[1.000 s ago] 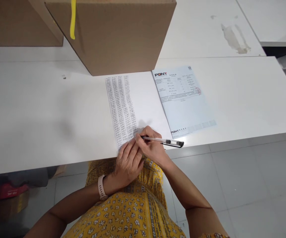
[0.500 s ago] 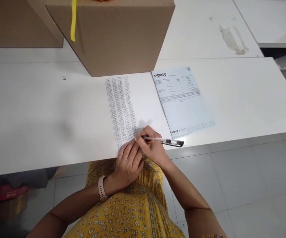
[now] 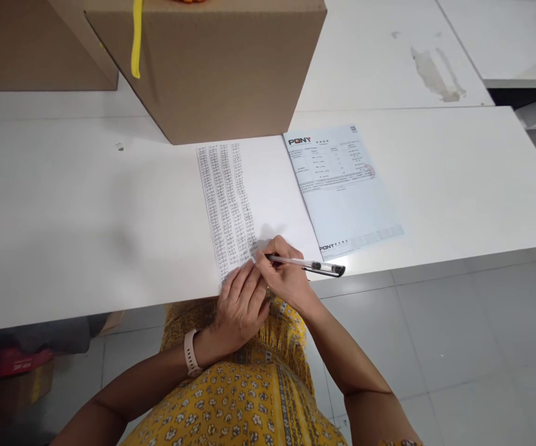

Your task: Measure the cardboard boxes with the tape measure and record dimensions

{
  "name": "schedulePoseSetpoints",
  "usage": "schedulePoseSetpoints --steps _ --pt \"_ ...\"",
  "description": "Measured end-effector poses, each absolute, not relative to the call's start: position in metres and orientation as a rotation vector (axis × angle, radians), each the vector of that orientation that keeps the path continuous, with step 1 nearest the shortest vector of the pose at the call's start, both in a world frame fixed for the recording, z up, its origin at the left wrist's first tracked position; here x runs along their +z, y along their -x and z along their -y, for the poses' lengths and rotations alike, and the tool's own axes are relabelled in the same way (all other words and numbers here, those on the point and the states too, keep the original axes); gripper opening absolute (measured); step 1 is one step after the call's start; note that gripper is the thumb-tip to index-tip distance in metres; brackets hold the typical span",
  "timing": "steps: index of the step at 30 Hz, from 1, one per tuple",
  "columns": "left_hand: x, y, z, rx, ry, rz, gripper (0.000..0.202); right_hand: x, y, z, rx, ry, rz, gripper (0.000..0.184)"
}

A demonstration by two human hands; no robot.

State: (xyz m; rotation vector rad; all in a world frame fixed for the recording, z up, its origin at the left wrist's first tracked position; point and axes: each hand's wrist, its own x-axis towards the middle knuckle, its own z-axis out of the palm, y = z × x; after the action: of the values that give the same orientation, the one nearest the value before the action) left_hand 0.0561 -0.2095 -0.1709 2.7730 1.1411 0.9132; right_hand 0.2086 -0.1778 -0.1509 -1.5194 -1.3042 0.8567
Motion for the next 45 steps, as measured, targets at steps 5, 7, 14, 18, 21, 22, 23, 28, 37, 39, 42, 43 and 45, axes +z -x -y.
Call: schedulePoseSetpoints --steps 5,7,14,18,21,22,23,28,37,39,42,43,45 --pt "-0.172 -0.056 0.211 0.906 -2.773 -1.141 0.036 -0.149 -0.207 0.177 0.850 1.510 1.308 0.026" --pt "-0.172 -0.056 0.211 0.891 -2.778 -1.147 0.038 -0.147 -0.208 0.177 0.888 1.486 1.269 0.026" --pt "-0.174 -0.055 0.212 0.868 -2.786 -1.147 0.038 -0.140 -0.222 0.167 1.026 1.412 1.215 0.015" --pt "-0.175 -0.056 0.212 0.880 -2.772 -1.152 0.037 -0.140 -0.223 0.163 0.958 1.435 1.216 0.024" --pt "-0.175 -0.056 0.212 0.867 -2.772 -1.141 0.037 -0.142 -0.222 0.166 0.935 1.419 1.227 0.027" --pt "-0.174 -0.056 0.211 0.863 -2.775 -1.138 0.037 -0.143 -0.221 0.167 0.944 1.415 1.235 0.027" --pt "-0.175 -0.056 0.211 0.862 -2.776 -1.139 0.037 -0.143 -0.221 0.168 0.953 1.414 1.240 0.026" --pt "-0.176 -0.056 0.212 0.870 -2.779 -1.163 0.036 -0.142 -0.221 0.167 0.977 1.408 1.246 0.018" --pt "-0.175 -0.057 0.210 0.893 -2.781 -1.161 0.035 -0.144 -0.220 0.167 0.998 1.417 1.221 0.026" --pt "-0.175 -0.057 0.210 0.887 -2.781 -1.163 0.035 -0.146 -0.221 0.169 1.008 1.402 1.234 0.027" --pt "-0.174 -0.057 0.212 0.870 -2.779 -1.163 0.036 -0.148 -0.222 0.169 1.005 1.408 1.287 0.026" --pt "-0.174 -0.056 0.212 0.868 -2.777 -1.163 0.036 -0.148 -0.222 0.169 1.001 1.417 1.304 0.026" --pt "-0.175 -0.056 0.212 0.872 -2.775 -1.165 0.036 -0.148 -0.223 0.169 0.993 1.438 1.332 0.025"
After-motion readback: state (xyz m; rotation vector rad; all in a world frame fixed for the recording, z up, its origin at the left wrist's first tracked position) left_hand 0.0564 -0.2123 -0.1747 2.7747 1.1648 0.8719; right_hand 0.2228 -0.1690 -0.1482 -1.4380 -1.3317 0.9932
